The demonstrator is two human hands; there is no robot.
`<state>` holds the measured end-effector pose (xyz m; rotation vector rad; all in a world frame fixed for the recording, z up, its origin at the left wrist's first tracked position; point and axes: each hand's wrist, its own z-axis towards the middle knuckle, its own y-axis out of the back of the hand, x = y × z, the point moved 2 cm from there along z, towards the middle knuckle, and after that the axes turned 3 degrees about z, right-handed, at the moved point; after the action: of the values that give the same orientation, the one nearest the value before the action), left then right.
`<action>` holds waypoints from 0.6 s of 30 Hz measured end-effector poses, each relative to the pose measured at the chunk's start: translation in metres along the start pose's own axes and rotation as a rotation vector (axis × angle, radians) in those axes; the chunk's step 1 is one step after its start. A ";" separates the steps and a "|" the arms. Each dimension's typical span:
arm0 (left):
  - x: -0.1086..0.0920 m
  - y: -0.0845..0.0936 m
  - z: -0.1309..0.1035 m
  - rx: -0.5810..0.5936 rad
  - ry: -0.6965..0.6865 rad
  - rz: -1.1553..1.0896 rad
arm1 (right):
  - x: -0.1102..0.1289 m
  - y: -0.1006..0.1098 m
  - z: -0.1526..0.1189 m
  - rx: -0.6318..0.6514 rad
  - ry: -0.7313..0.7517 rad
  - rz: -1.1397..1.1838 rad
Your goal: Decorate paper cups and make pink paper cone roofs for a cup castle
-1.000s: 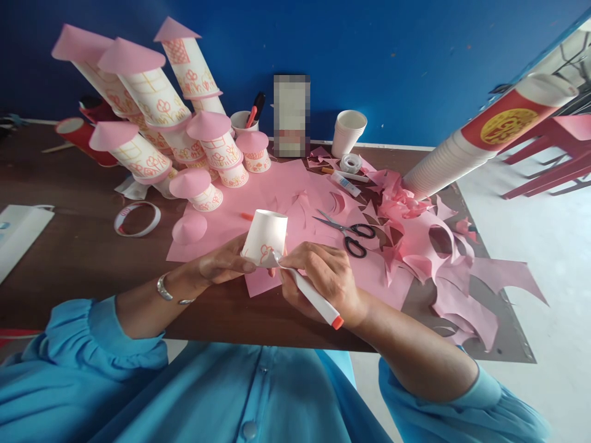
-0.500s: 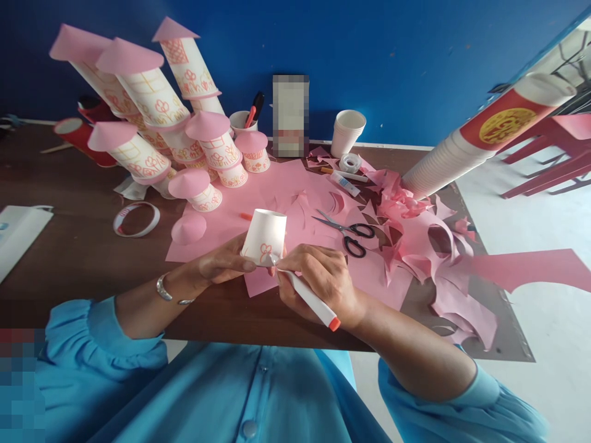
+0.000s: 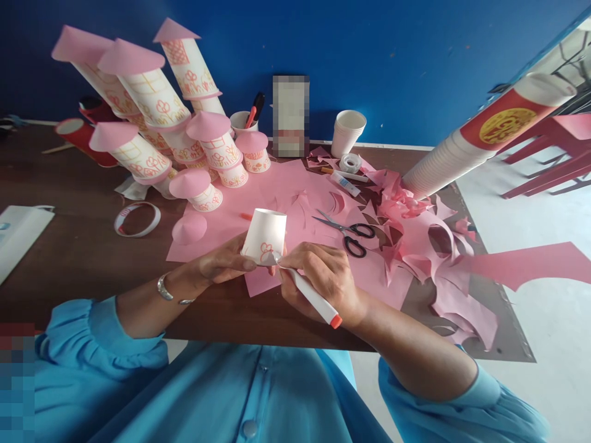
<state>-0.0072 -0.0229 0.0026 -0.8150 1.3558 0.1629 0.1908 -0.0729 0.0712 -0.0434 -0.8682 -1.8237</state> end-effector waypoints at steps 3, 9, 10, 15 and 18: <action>-0.002 -0.001 0.000 -0.004 0.001 0.019 | 0.000 0.001 0.001 0.002 0.015 -0.012; -0.001 0.001 0.000 -0.001 0.012 0.002 | 0.000 0.002 0.001 0.012 0.002 -0.004; 0.000 0.001 0.000 0.003 0.010 -0.003 | 0.001 0.001 0.001 0.012 0.001 0.003; 0.001 0.001 0.001 0.016 0.008 -0.009 | 0.001 -0.001 -0.001 0.000 0.001 0.044; -0.001 0.000 0.001 0.005 0.019 -0.009 | 0.001 -0.002 -0.001 0.003 0.002 0.048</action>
<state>-0.0068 -0.0222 0.0033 -0.8204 1.3693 0.1448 0.1894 -0.0737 0.0696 -0.0605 -0.8613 -1.7772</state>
